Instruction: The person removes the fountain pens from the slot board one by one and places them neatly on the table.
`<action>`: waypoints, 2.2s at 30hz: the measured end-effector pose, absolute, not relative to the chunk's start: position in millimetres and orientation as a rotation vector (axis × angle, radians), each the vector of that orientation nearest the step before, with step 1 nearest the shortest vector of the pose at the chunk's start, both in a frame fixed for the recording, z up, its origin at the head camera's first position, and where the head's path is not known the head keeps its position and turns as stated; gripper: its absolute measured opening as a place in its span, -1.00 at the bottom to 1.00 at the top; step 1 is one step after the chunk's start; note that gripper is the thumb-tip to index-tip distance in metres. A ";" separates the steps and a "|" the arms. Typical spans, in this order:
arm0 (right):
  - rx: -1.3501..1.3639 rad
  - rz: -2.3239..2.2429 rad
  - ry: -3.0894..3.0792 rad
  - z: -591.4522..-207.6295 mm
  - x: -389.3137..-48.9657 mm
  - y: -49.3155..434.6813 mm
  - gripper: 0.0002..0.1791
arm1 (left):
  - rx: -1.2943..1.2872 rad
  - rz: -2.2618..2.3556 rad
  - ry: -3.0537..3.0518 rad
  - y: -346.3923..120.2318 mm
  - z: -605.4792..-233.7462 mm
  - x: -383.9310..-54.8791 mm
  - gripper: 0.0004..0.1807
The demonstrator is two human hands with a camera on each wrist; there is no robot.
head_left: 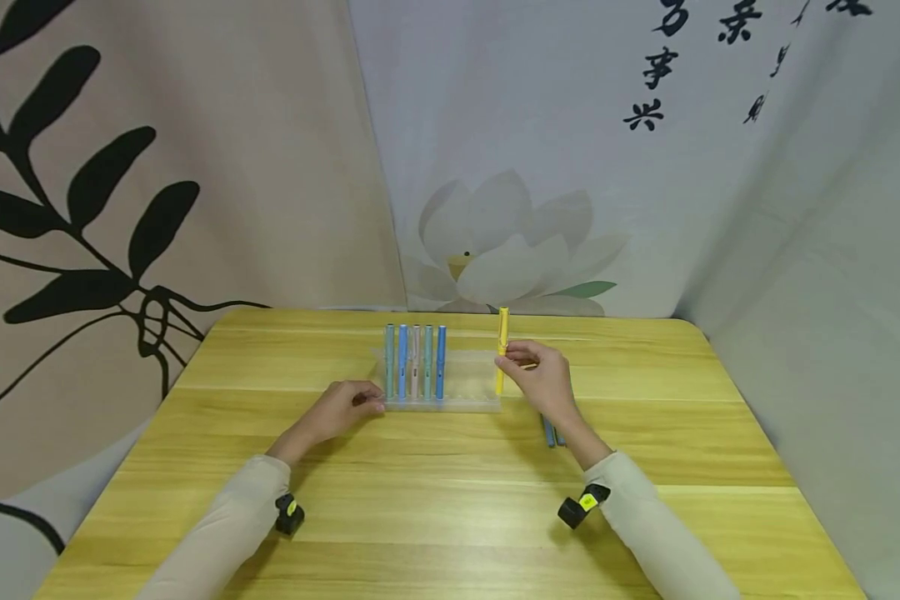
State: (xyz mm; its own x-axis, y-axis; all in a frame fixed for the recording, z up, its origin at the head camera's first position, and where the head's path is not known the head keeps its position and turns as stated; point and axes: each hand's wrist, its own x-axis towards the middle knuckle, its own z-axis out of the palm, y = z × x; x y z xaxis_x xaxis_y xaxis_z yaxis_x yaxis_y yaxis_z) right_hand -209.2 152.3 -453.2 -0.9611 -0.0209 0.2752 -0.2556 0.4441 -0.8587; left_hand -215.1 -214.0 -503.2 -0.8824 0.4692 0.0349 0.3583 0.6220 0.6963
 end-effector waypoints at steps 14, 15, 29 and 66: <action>0.121 1.477 -2.499 -461.4 -202.6 194.0 -0.65 | 0.719 1.117 2.698 -214.9 -505.5 -216.7 -0.80; 0.116 1.481 -2.499 -461.8 -201.6 196.9 -0.65 | 0.718 1.115 2.698 -215.1 -505.6 -216.6 -0.80; -0.013 1.390 -2.557 -465.4 -192.3 227.7 -0.65 | 0.716 1.109 2.702 -215.3 -504.9 -215.7 -0.79; -0.252 1.101 -2.817 -496.6 -181.3 268.7 -0.66 | 0.715 1.088 2.707 -215.4 -505.2 -216.9 -0.79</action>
State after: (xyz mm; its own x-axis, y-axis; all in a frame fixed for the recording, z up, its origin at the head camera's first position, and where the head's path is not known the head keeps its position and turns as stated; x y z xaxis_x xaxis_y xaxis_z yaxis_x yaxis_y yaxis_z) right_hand -181.3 268.7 -496.6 -0.9806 0.1921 0.0386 0.1150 0.7237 -0.6805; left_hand -216.9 -215.4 -505.2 -0.8776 0.4769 0.0479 0.3776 0.6262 0.6821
